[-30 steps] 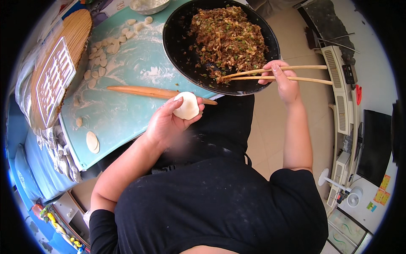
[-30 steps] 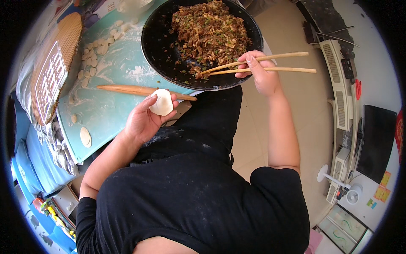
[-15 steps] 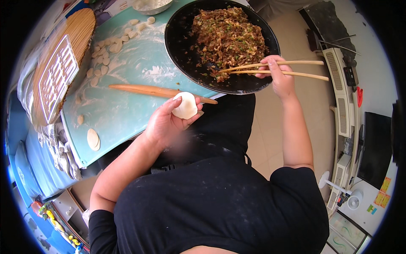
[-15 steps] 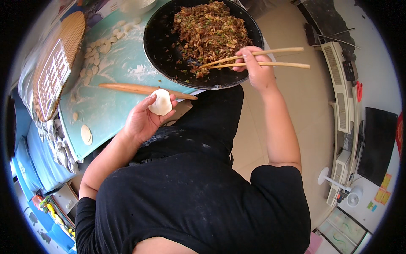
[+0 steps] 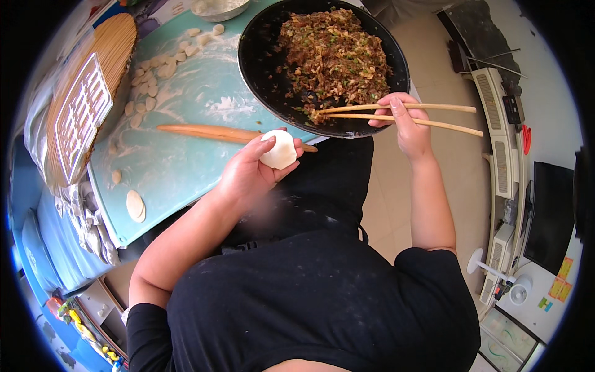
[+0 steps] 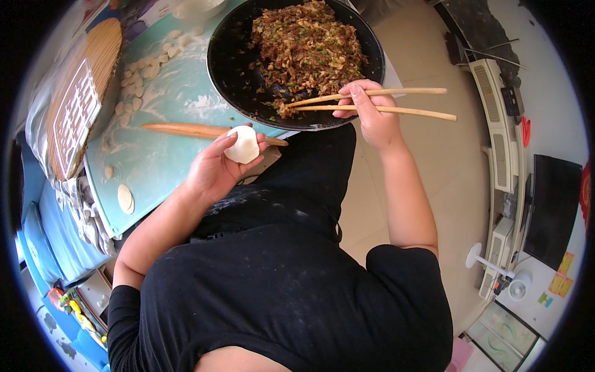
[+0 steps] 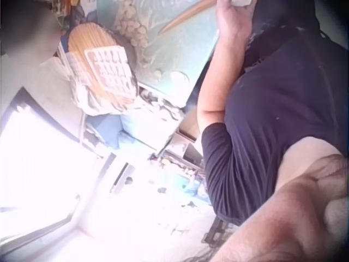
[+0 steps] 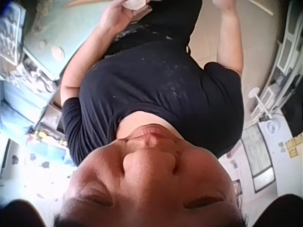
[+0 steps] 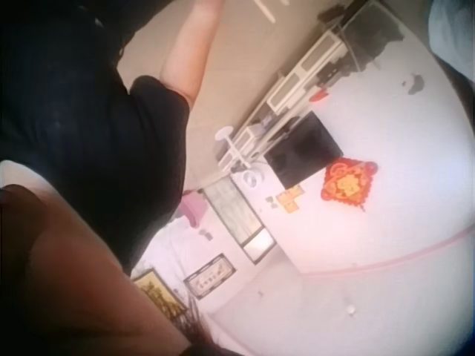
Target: The person makes dumplings by placing a meat and vegetable filling onto round dough wrappers using chopsticks. They fold and pleat the edges of the wrappers to seal the dumplings, then place the finished items into a plastic tray. The process is repeated for multiple dumplings.
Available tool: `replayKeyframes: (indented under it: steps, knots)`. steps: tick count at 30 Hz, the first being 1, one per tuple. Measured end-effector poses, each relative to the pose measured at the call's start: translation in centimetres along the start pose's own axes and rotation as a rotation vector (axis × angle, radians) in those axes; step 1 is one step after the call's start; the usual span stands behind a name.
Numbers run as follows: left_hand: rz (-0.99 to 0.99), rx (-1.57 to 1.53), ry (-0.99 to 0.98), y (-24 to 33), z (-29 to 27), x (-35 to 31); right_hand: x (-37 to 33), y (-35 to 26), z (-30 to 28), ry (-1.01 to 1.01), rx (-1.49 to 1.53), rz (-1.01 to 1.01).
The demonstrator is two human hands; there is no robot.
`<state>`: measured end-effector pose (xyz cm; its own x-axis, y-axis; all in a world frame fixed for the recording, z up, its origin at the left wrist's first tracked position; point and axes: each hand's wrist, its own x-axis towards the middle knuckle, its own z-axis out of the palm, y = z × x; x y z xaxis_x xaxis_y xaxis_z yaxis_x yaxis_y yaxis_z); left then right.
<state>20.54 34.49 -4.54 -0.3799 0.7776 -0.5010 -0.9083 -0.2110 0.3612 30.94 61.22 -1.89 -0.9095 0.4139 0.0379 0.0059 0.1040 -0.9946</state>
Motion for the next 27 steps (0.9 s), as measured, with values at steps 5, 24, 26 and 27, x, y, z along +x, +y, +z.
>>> replayKeyframes:
  steps: [5, 24, 26, 27]
  knots:
    - [0.025, -0.032, 0.031, -0.1, 0.2, 0.3, -1.3, -1.2, 1.4, 0.003, 0.049, -0.025]
    - [0.286, -0.189, 0.037, 1.1, 2.2, -0.5, -6.3, -4.0, 10.5, -0.14, -0.592, -0.854]
    - [0.279, -0.187, 0.054, 1.3, 1.8, -0.4, -6.0, -4.3, 10.8, -0.207, -0.585, -0.909]
    - [0.274, -0.196, 0.067, 1.4, 1.6, -0.4, -6.0, -4.4, 10.8, -0.207, -0.584, -0.919]
